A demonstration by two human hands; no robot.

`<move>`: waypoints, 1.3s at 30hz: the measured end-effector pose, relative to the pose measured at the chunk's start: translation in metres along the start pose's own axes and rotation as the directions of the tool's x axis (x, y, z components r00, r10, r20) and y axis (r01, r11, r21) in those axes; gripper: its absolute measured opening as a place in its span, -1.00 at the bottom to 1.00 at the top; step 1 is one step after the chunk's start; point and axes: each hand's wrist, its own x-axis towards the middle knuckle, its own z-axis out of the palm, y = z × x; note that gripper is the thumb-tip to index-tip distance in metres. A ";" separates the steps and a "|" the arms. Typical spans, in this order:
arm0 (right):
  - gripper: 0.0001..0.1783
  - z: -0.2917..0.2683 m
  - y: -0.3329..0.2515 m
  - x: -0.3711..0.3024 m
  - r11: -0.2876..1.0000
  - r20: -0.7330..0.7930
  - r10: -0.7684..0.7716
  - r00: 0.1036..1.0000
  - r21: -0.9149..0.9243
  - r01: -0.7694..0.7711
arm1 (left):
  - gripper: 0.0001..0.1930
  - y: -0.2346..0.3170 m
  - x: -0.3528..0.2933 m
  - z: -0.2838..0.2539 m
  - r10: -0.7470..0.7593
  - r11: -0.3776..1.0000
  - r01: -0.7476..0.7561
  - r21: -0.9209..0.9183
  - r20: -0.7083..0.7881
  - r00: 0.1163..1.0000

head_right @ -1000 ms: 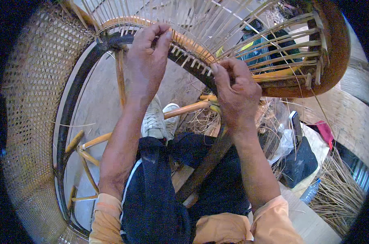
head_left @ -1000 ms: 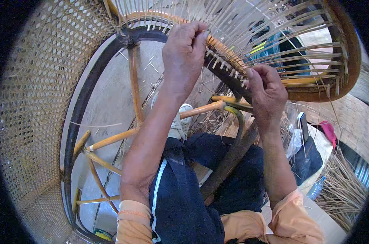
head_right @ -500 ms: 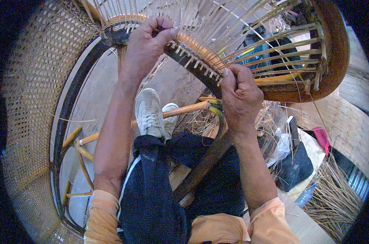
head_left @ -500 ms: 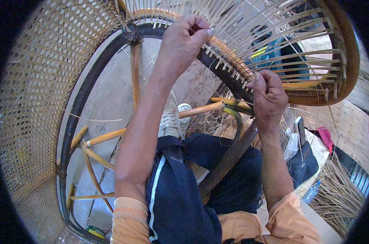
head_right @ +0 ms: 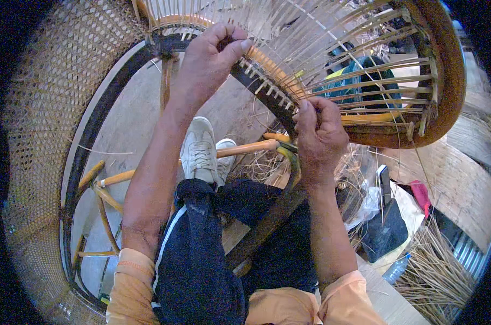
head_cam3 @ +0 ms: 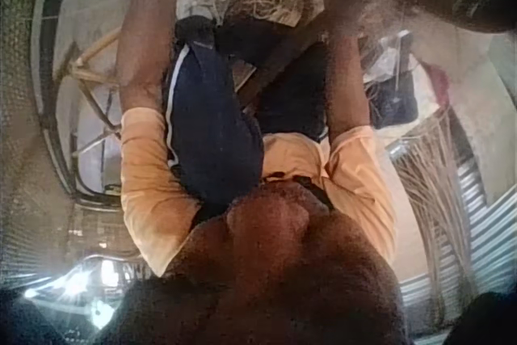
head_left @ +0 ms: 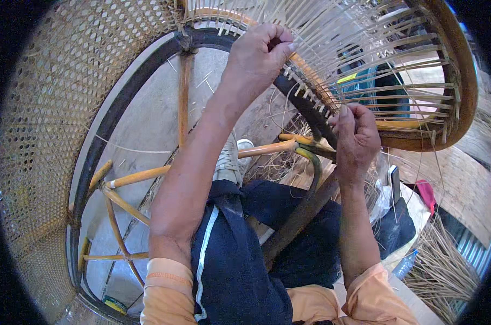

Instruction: Weaving and repairing a rattan or bamboo chair using thin strands and hand tools.

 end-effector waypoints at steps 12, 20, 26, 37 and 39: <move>-0.92 0.000 0.005 0.001 0.979 -0.012 -0.198 0.980 -0.046 0.198 | -0.89 -0.002 0.002 0.005 0.089 0.991 -0.060 0.120 -0.251 0.964; -0.90 0.010 -0.001 0.003 0.983 -0.042 -0.182 0.982 0.010 0.182 | -0.87 0.003 -0.002 -0.003 -0.007 0.992 0.031 0.125 -0.192 0.981; -0.86 0.001 -0.001 0.001 0.994 -0.009 -0.078 0.997 0.079 0.078 | -0.82 0.002 -0.001 0.009 0.226 0.916 -0.102 0.389 -0.289 0.930; -0.88 0.001 0.005 0.001 0.990 -0.020 -0.138 0.990 0.034 0.138 | -0.84 -0.004 0.008 -0.002 0.138 0.978 -0.094 0.189 -0.235 0.962; -0.88 0.002 0.003 0.001 0.994 -0.029 -0.107 0.994 0.012 0.107 | -0.84 -0.001 0.013 -0.014 0.011 0.996 0.002 0.088 -0.150 0.989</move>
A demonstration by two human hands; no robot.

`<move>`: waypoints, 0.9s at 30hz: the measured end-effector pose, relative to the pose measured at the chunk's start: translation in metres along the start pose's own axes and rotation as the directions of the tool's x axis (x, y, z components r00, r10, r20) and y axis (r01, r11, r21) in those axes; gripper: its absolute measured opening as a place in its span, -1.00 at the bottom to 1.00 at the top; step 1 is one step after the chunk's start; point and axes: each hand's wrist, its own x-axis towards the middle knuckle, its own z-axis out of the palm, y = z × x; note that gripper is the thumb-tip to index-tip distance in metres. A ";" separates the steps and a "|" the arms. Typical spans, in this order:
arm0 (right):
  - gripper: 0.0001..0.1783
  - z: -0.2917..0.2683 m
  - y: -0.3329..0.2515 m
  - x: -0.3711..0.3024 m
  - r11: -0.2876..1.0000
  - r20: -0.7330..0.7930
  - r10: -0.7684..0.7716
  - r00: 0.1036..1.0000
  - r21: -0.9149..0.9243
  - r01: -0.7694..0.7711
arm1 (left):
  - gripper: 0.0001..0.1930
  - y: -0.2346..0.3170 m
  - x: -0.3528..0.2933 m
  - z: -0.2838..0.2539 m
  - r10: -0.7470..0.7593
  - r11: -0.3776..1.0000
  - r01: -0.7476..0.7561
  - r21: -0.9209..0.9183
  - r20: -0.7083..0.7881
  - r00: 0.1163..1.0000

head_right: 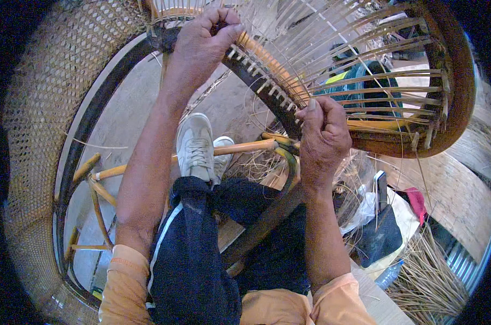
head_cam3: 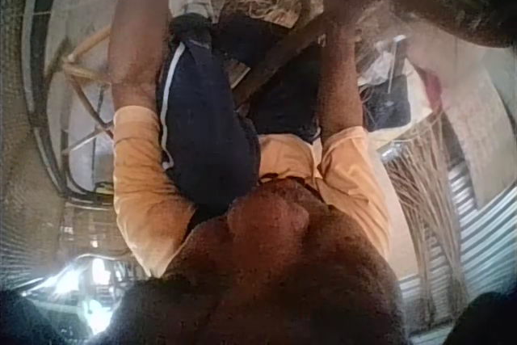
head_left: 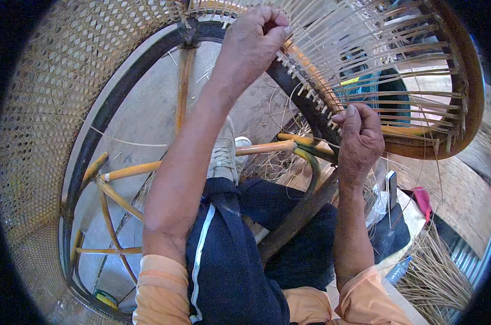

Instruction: Weaving and repairing a rattan or bamboo chair using thin strands and hand tools.

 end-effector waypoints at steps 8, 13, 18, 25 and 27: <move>-0.86 0.011 -0.007 0.003 0.997 -0.039 0.046 0.998 0.070 -0.043 | -0.83 0.007 -0.006 -0.001 0.084 0.976 -0.065 0.208 -0.086 0.993; -0.85 0.002 -0.003 -0.001 0.977 0.023 0.049 0.999 0.209 -0.052 | -0.89 0.012 -0.004 0.003 0.311 0.918 -0.237 0.318 -0.203 0.929; -0.88 0.006 -0.004 0.000 0.995 -0.042 0.070 0.997 0.072 -0.067 | -0.92 0.021 0.005 -0.018 -0.170 0.985 0.170 0.005 0.108 0.980; -0.88 0.025 -0.013 0.001 0.990 -0.068 0.002 0.998 0.139 0.008 | -0.88 0.026 0.002 -0.024 -0.136 0.990 0.140 -0.011 0.167 0.977; -0.89 0.020 -0.012 -0.002 0.982 -0.040 0.062 0.997 0.182 -0.053 | -0.89 0.028 -0.001 -0.021 -0.121 0.991 0.118 0.061 0.045 0.992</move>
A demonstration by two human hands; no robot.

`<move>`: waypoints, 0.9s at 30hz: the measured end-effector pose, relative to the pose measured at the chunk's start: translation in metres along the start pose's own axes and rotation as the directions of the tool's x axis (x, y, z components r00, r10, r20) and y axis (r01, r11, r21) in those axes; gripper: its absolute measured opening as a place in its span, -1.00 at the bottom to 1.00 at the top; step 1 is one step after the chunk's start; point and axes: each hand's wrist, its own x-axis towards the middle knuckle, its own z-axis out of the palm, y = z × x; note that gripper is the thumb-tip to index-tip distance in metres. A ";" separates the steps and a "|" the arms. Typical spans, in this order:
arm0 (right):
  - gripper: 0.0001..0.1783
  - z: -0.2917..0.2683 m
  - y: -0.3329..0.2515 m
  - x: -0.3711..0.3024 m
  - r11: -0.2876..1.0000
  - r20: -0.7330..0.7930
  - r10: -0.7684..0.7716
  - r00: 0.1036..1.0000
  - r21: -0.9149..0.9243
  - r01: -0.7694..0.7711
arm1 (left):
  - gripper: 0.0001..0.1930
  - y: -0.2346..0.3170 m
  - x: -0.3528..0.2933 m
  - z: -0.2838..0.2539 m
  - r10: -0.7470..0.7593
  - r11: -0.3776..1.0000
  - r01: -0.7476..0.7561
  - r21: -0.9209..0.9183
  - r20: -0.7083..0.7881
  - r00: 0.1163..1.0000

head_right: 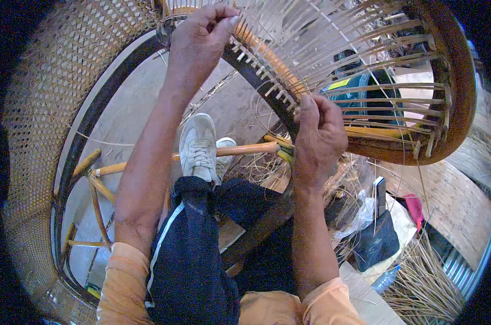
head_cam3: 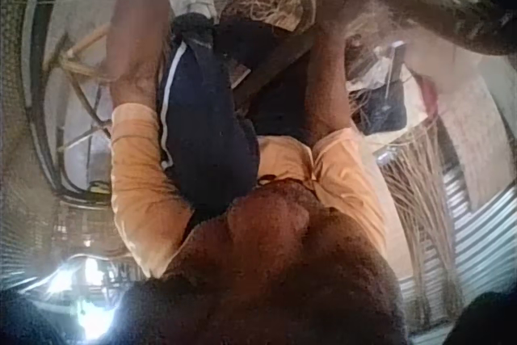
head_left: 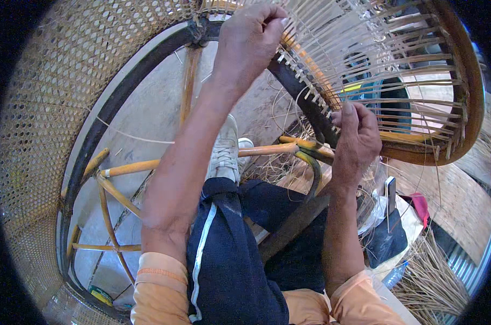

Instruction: Weaving and repairing a rattan or bamboo chair using thin strands and hand tools.

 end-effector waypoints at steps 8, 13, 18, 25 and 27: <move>-0.86 -0.018 0.009 -0.001 0.994 0.030 -0.039 0.999 -0.102 0.041 | -0.90 0.003 0.008 0.001 0.110 0.993 -0.105 0.052 -0.089 0.990; -0.86 -0.016 0.009 0.000 0.994 0.029 -0.056 0.998 -0.093 0.059 | -0.92 0.003 0.014 -0.013 -0.113 0.988 0.125 -0.088 0.130 0.985; -0.84 -0.006 0.007 0.002 0.998 -0.010 -0.012 1.000 -0.061 0.012 | -0.91 -0.002 0.011 -0.009 0.039 0.998 -0.035 -0.044 0.100 0.994; -0.81 -0.005 0.004 -0.001 1.000 0.006 0.029 1.000 0.000 -0.029 | -0.87 -0.016 0.007 0.013 0.298 0.945 -0.252 0.208 -0.232 0.926; -0.82 -0.008 0.004 0.000 0.999 0.019 0.048 0.999 0.011 -0.048 | -0.87 -0.018 0.010 0.015 0.607 0.794 -0.561 0.234 -0.343 0.716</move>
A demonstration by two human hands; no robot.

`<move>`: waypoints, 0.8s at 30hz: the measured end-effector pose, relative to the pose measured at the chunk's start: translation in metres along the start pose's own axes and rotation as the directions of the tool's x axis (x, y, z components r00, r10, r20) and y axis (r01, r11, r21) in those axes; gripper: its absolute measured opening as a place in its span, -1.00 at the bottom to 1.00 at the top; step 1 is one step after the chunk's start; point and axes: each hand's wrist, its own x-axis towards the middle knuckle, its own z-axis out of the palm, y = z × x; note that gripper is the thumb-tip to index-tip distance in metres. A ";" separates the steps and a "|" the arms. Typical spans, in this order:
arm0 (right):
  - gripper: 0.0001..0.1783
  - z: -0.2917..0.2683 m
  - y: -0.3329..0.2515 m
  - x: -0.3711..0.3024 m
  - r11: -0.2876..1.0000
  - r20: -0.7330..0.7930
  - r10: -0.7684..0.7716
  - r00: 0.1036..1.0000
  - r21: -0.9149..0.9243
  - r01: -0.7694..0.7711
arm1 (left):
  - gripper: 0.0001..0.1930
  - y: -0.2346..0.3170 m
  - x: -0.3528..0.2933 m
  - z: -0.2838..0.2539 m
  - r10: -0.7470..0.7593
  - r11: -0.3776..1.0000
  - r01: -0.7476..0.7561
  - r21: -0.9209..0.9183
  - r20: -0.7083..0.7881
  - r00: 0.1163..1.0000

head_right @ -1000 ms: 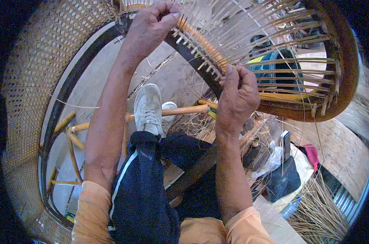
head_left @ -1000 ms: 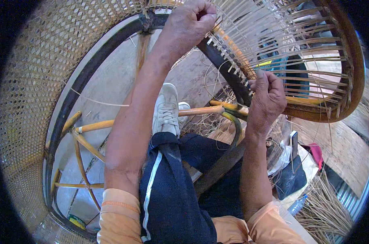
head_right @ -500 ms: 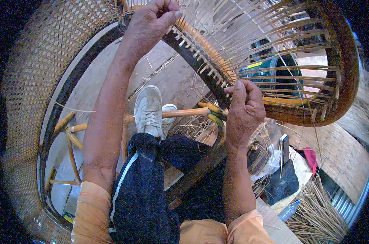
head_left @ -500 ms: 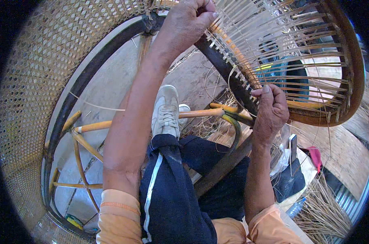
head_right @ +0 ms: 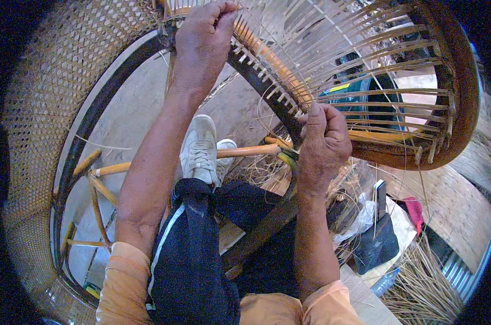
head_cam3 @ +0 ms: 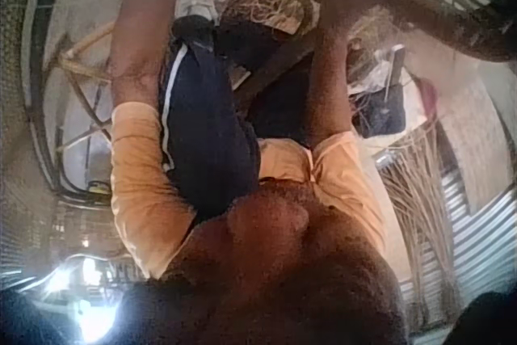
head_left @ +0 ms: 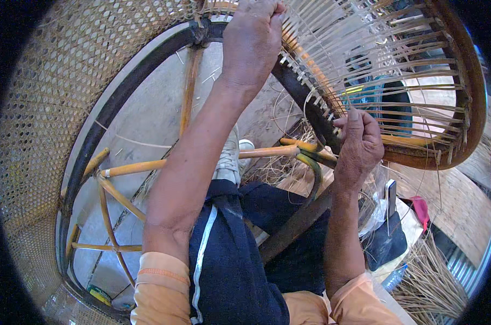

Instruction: Weaving and repairing a rattan or bamboo chair using thin strands and hand tools.

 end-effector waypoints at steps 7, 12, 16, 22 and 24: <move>-0.84 -0.002 0.005 0.002 0.990 0.001 -0.094 0.996 -0.104 0.093 | -0.87 0.015 0.004 -0.004 -0.386 0.920 0.371 0.128 0.132 0.913; -0.85 -0.004 0.006 0.002 0.995 0.008 -0.043 0.999 -0.094 0.043 | -0.85 0.016 0.001 -0.006 -0.434 0.899 0.425 0.108 0.083 0.897; -0.85 -0.004 0.007 0.002 0.996 0.025 -0.054 0.998 -0.071 0.056 | -0.81 0.005 0.003 -0.004 -0.187 0.962 0.161 0.222 0.097 0.978; -0.85 -0.004 0.007 0.002 0.997 0.025 -0.035 0.999 -0.063 0.037 | -0.74 0.014 -0.008 -0.006 -0.422 0.893 0.378 0.244 0.160 0.892; -0.86 -0.004 0.007 0.002 0.998 0.019 -0.037 0.999 -0.050 0.037 | -0.73 0.012 -0.007 -0.007 -0.362 0.924 0.341 0.172 0.112 0.925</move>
